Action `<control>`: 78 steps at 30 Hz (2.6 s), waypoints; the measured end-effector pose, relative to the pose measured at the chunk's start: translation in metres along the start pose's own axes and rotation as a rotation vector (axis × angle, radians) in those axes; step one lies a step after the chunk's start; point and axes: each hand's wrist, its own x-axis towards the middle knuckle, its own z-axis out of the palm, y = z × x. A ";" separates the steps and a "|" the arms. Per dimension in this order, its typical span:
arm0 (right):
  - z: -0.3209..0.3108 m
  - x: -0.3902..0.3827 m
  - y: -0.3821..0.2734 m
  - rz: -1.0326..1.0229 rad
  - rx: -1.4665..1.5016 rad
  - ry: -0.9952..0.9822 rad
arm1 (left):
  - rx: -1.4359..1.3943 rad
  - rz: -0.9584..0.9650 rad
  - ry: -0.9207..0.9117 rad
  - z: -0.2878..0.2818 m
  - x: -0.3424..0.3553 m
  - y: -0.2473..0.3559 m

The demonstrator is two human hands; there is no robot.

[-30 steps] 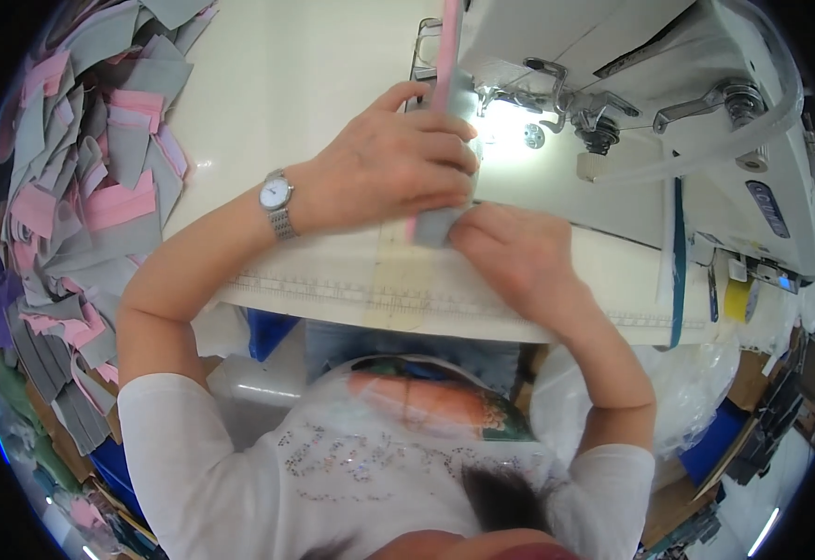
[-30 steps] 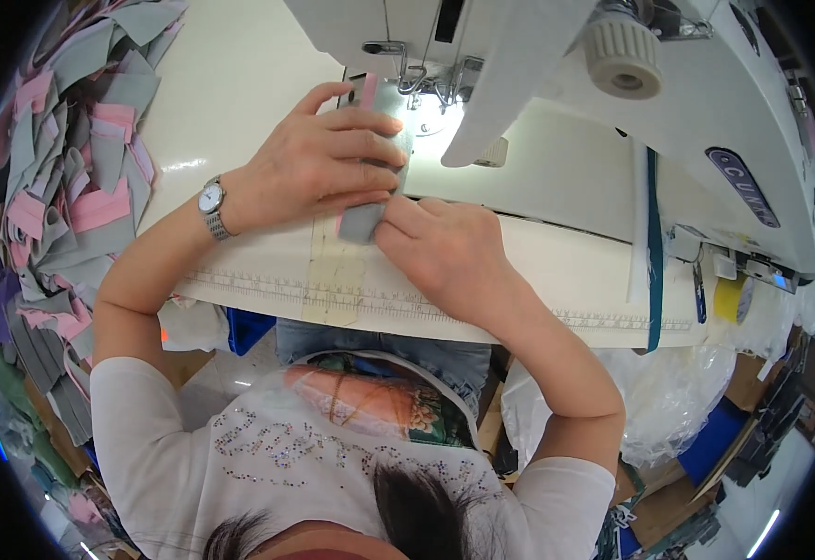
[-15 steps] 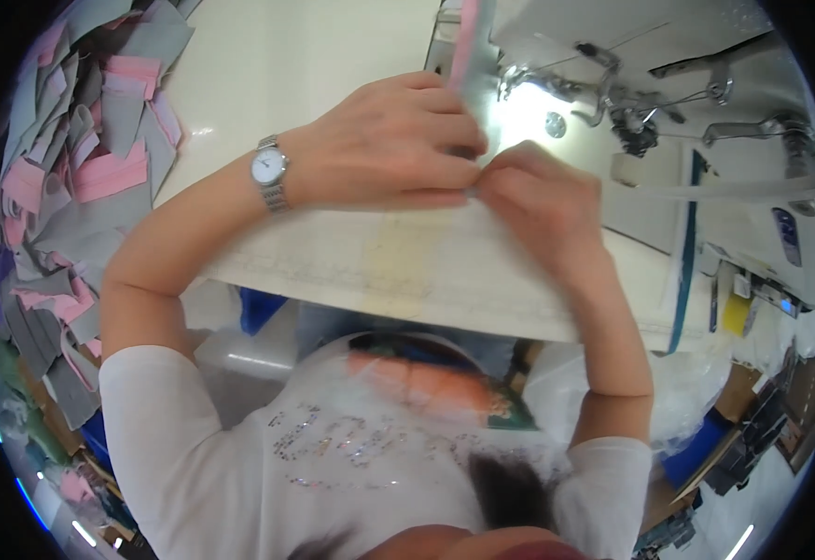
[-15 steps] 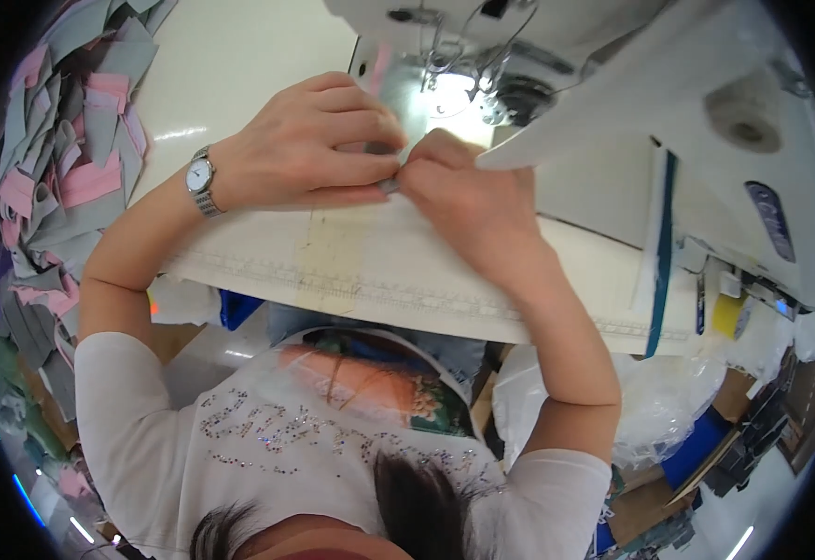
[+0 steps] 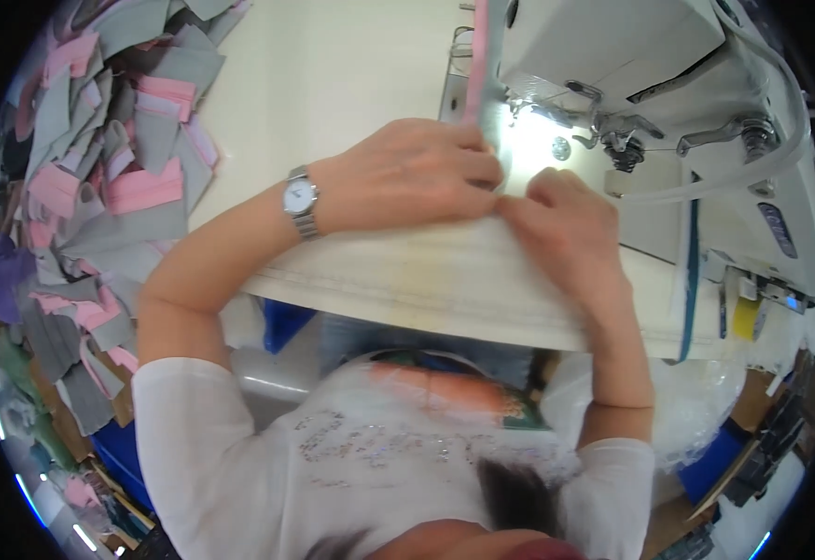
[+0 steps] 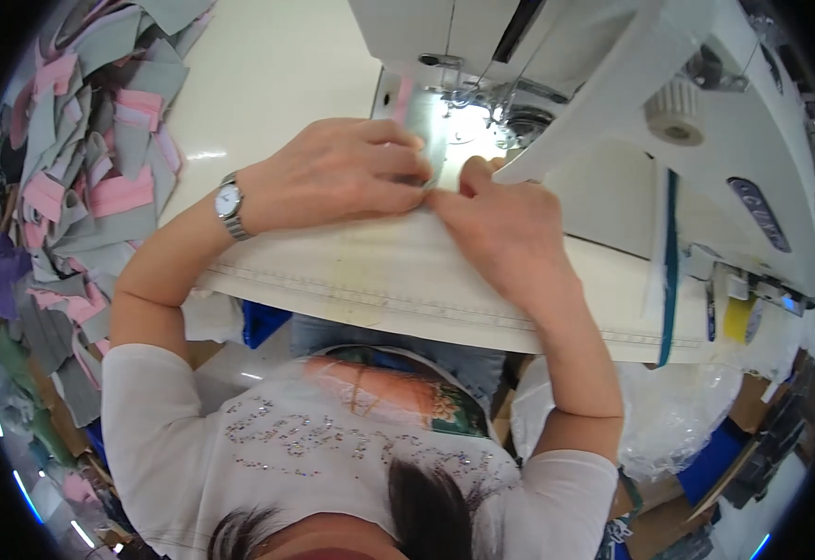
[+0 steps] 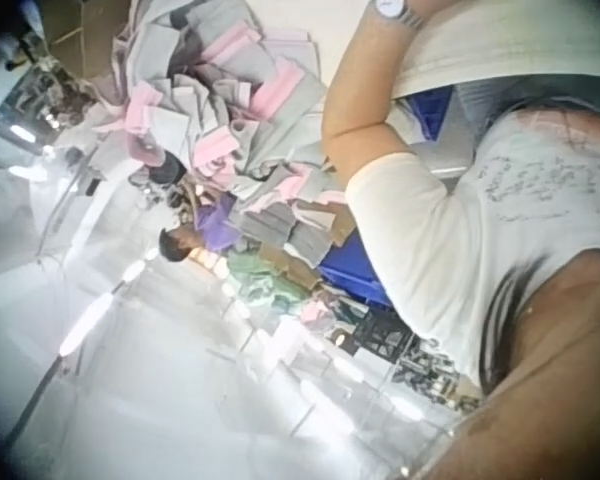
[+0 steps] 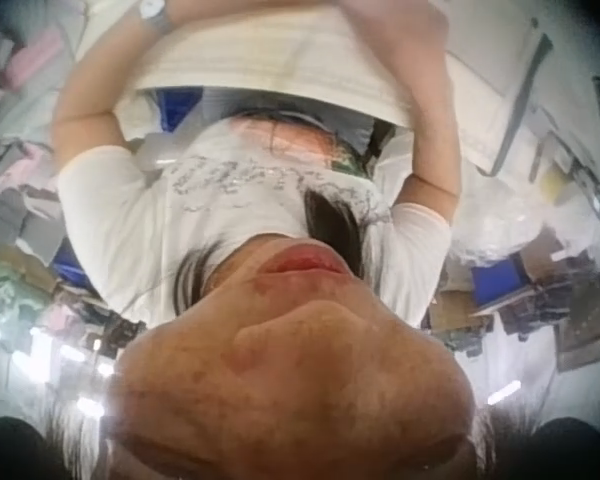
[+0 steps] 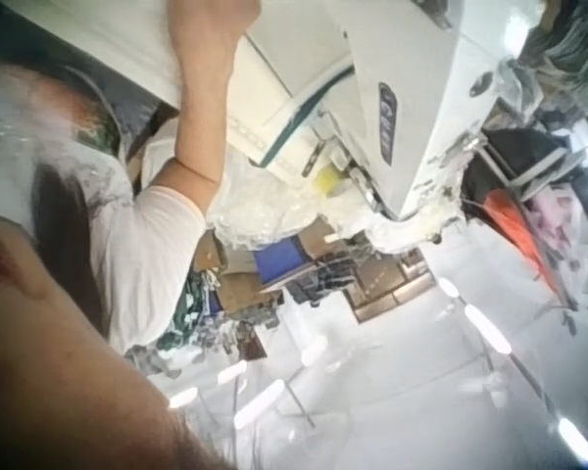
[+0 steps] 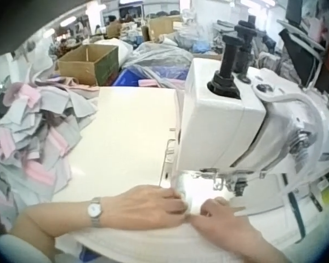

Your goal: Sewing fabric pieces together using an industrial sewing machine in a workshop environment.

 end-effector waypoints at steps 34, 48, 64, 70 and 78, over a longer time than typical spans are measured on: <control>0.031 0.012 0.034 0.026 -0.079 0.194 | 0.088 -0.106 0.233 0.017 0.003 -0.038; 0.043 0.013 0.039 0.055 -0.080 0.342 | -0.096 -0.361 0.068 0.010 0.020 -0.043; 0.035 -0.003 0.043 0.227 -0.059 0.161 | 0.037 0.279 0.575 0.049 0.046 -0.190; 0.045 0.002 0.081 0.171 0.008 -0.004 | 0.758 0.065 0.012 0.007 0.072 -0.193; 0.005 -0.018 0.060 0.189 0.103 -0.040 | 0.885 -0.231 0.251 0.035 -0.028 -0.104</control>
